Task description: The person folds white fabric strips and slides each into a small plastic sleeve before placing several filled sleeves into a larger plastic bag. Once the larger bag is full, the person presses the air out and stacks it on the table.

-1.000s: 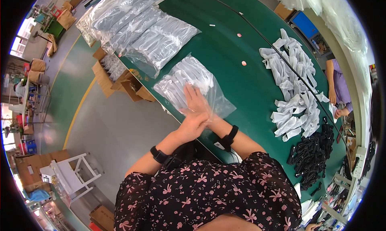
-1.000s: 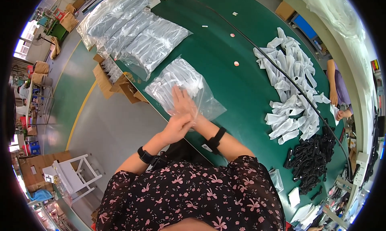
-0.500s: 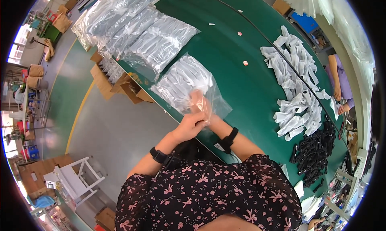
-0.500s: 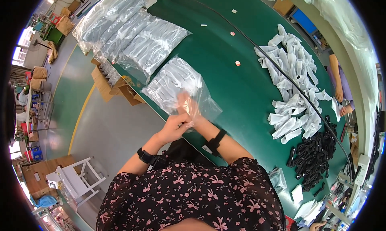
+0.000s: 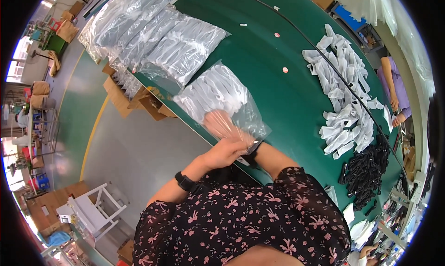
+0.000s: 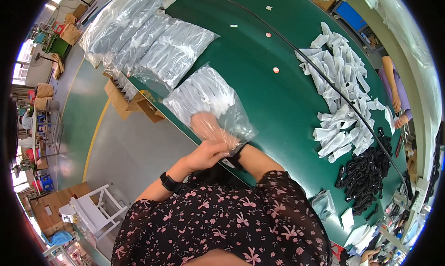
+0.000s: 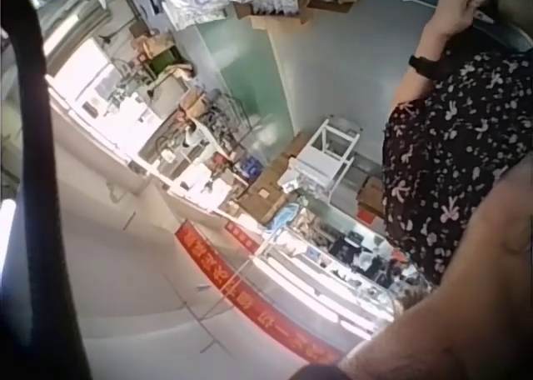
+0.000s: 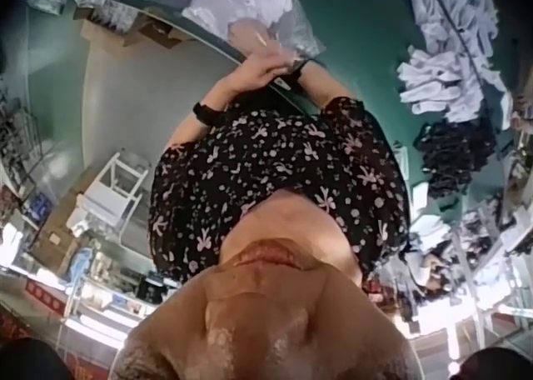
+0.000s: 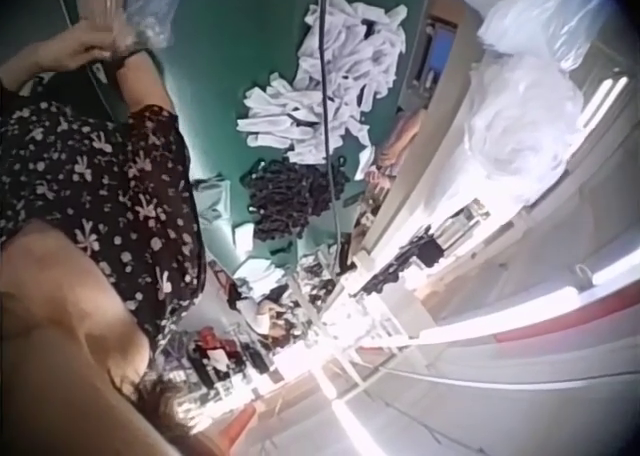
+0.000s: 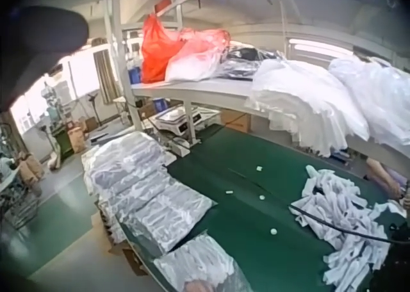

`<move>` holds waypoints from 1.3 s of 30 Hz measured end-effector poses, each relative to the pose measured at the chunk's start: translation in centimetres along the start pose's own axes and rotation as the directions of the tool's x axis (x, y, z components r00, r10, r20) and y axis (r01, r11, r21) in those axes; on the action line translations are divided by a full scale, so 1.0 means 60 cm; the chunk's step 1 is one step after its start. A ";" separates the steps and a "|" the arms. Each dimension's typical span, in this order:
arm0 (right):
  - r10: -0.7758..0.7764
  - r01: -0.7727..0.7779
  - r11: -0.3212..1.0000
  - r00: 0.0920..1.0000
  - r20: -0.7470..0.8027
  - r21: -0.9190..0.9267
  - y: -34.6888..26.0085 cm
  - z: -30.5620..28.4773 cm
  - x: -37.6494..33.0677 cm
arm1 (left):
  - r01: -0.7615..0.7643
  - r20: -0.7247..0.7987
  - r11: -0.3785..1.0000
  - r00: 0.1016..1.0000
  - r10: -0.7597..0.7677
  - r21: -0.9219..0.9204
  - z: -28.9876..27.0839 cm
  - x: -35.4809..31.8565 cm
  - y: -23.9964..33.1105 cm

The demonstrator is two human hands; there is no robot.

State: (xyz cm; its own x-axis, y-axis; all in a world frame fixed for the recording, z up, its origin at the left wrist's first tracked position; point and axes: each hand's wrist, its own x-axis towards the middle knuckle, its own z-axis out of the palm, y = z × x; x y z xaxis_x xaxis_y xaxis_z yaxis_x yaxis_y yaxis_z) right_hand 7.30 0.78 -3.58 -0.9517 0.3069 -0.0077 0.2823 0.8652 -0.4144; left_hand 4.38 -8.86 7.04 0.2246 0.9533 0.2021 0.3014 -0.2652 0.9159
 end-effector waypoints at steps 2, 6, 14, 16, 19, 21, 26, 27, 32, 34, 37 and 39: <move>0.170 -0.169 0.984 0.985 -0.019 0.058 -0.010 -0.003 0.016 | 0.003 0.035 1.000 0.999 -0.003 0.006 -0.005 -0.006 -0.009; 0.100 -0.038 0.951 0.977 -0.188 0.308 -0.001 -0.020 -0.021 | 0.103 0.199 0.995 0.975 -0.098 -0.013 -0.032 -0.011 -0.005; 0.444 -0.295 0.853 0.844 -0.301 0.431 0.017 -0.056 -0.157 | 0.122 -0.400 0.934 0.916 0.024 0.335 -0.189 0.092 -0.091; 0.460 -0.322 0.855 0.833 -0.308 0.406 0.018 -0.059 -0.150 | 0.226 -0.380 0.910 0.921 -0.083 0.347 -0.217 0.134 -0.156; 0.484 -0.370 0.858 0.816 -0.317 0.357 0.028 -0.059 -0.136 | 0.412 -0.180 0.894 0.906 -0.383 0.174 -0.230 0.179 -0.235; 0.428 -0.391 0.901 0.872 -0.238 0.188 0.052 -0.045 -0.124 | 0.511 -0.047 0.852 0.859 -0.509 0.109 -0.231 0.196 -0.251; 0.400 -0.400 0.917 0.915 -0.052 0.016 0.096 -0.025 -0.079 | 0.380 0.184 0.915 0.898 -0.400 0.136 -0.237 0.228 -0.242; 0.411 -0.411 0.912 0.910 -0.054 0.019 0.098 -0.022 -0.075 | 0.404 0.208 0.901 0.878 -0.431 0.159 -0.242 0.235 -0.234; 0.393 -0.380 0.920 0.900 -0.188 0.101 0.088 -0.035 -0.068 | 0.500 0.078 0.841 0.848 -0.524 0.207 -0.259 0.237 -0.246; 0.469 -0.402 0.874 0.845 -0.257 0.273 0.080 -0.050 -0.088 | 0.484 0.080 0.853 0.859 -0.506 0.197 -0.257 0.234 -0.258; 0.703 -0.569 0.700 0.655 -0.278 0.431 0.072 -0.067 -0.087 | 0.459 0.073 0.871 0.876 -0.477 0.174 -0.261 0.225 -0.273; 0.805 -0.632 0.585 0.530 -0.267 0.508 0.076 -0.067 -0.082 | 0.451 0.110 0.889 0.882 -0.458 0.084 -0.260 0.230 -0.276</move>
State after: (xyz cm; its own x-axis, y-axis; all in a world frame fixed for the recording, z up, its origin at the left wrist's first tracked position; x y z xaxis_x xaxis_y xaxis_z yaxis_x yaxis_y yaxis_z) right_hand 13.76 4.82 -1.77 -0.2448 0.9650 -0.0945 0.7056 0.1104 -0.7000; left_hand -11.99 10.92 0.08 0.1620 0.9464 -0.2796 0.4467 0.1823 0.8759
